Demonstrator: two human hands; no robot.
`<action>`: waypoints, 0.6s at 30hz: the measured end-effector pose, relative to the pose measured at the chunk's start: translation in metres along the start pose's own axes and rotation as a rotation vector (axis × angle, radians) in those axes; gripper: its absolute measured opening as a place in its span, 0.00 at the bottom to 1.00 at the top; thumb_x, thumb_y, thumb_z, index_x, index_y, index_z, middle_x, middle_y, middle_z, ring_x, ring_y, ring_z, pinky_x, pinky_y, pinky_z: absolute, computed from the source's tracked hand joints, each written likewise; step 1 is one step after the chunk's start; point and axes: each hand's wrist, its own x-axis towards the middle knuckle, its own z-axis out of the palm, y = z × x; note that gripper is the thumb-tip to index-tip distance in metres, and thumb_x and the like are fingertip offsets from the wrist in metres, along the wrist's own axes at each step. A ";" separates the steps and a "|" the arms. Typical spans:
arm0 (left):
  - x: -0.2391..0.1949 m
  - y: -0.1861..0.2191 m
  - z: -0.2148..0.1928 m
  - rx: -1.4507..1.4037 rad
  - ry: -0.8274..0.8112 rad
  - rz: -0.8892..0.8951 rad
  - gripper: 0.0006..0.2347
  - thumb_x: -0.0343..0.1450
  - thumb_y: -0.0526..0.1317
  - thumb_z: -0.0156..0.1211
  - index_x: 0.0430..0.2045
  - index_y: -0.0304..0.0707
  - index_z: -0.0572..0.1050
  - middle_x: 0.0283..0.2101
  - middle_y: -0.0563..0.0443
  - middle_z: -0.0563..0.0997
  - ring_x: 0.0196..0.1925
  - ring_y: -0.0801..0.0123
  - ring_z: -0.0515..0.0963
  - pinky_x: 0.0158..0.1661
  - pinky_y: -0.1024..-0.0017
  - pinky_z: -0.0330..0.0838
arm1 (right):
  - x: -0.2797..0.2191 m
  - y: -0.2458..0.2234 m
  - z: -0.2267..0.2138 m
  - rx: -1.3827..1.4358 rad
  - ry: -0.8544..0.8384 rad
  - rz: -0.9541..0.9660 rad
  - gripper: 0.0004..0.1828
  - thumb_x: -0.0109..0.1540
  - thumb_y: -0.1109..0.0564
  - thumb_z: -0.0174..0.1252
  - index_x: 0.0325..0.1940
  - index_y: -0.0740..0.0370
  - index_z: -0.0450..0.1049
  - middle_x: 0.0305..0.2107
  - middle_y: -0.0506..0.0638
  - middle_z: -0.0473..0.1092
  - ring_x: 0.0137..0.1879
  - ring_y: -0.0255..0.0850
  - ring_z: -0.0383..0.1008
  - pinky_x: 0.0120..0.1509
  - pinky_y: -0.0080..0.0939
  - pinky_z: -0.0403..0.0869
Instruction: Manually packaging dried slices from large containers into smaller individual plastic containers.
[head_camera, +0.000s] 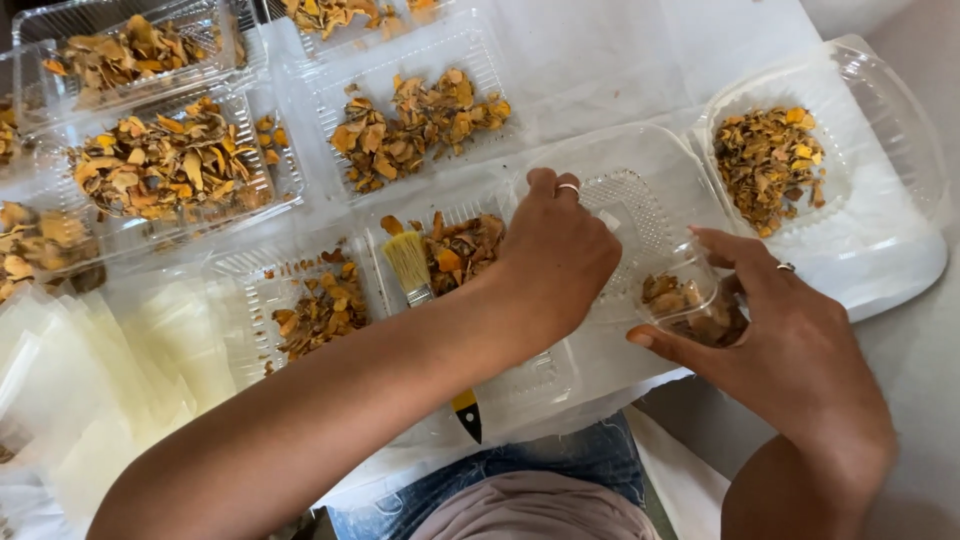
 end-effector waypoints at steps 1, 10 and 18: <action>0.001 0.001 0.000 0.000 -0.001 0.000 0.15 0.66 0.47 0.69 0.47 0.51 0.80 0.51 0.49 0.82 0.68 0.41 0.66 0.65 0.44 0.52 | 0.001 0.003 0.001 0.001 -0.001 0.000 0.58 0.40 0.34 0.76 0.74 0.33 0.65 0.36 0.45 0.80 0.48 0.41 0.80 0.56 0.45 0.72; 0.006 0.017 0.005 -0.056 0.001 -0.025 0.16 0.64 0.41 0.74 0.45 0.48 0.80 0.49 0.52 0.84 0.75 0.35 0.62 0.51 0.55 0.67 | 0.000 0.009 0.001 -0.027 -0.007 -0.075 0.57 0.41 0.30 0.73 0.74 0.33 0.64 0.46 0.45 0.77 0.53 0.45 0.78 0.56 0.50 0.73; 0.029 0.012 0.044 -0.157 0.281 0.065 0.08 0.60 0.27 0.69 0.30 0.36 0.80 0.34 0.44 0.85 0.58 0.43 0.75 0.50 0.55 0.75 | -0.004 0.003 -0.004 0.000 -0.045 -0.030 0.57 0.41 0.33 0.74 0.74 0.31 0.63 0.43 0.46 0.78 0.52 0.43 0.78 0.56 0.47 0.72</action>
